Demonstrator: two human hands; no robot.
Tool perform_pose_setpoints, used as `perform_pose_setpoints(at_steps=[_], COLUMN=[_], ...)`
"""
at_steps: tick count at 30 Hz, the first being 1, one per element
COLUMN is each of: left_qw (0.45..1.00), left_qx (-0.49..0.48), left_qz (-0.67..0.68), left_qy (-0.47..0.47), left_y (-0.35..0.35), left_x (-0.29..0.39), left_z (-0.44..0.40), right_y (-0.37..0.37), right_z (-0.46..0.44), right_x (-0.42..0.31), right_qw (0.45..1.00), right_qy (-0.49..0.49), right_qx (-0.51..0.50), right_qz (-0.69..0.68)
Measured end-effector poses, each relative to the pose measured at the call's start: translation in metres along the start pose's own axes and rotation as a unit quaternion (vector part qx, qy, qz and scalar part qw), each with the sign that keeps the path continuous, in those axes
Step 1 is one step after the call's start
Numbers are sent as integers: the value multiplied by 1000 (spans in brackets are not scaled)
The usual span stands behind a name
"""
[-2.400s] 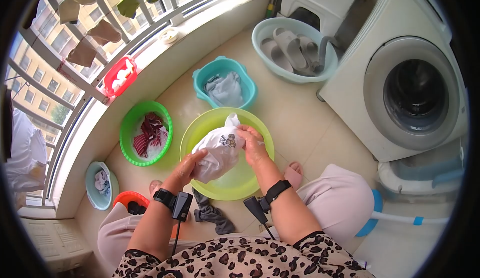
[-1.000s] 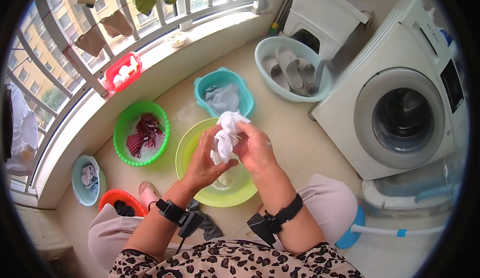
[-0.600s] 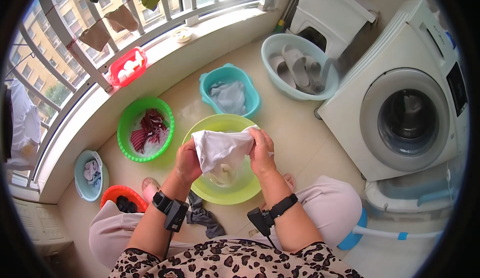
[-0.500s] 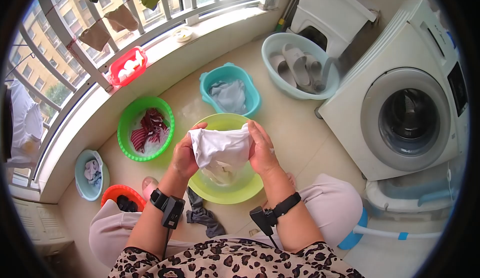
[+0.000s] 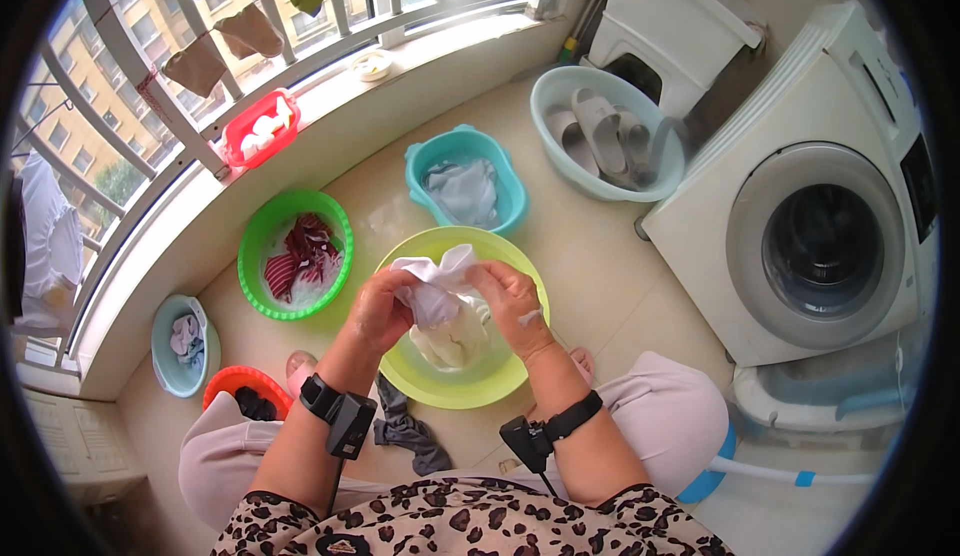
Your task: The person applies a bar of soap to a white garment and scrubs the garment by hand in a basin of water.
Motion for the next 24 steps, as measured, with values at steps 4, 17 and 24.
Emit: perform_pose_setpoints(at_steps=[4,17,24], left_qw=[998,997,843], left_qx=[-32,10,-65], left_qz=[-14,-75,-470], left_qy=[58,-26,-255], left_y=[-11,-10,-67], left_x=[1,6,-20], left_z=[7,1,23], right_y=[5,26,7], right_z=[2,-3,-27], right_x=[-12,-10,38], right_qw=[974,957,887], right_qy=[-18,-1,-66], right_qx=[30,102,-26], right_qz=[-223,-271,-457])
Point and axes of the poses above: each hand's wrist, its own z-axis away from the middle knuckle, its own y-axis out of the back of the hand, x = y × z, the point moved 3 cm from there along -z, towards the middle knuckle, and after that the axes turned 12 degrees about -y, right-handed, at the moved point
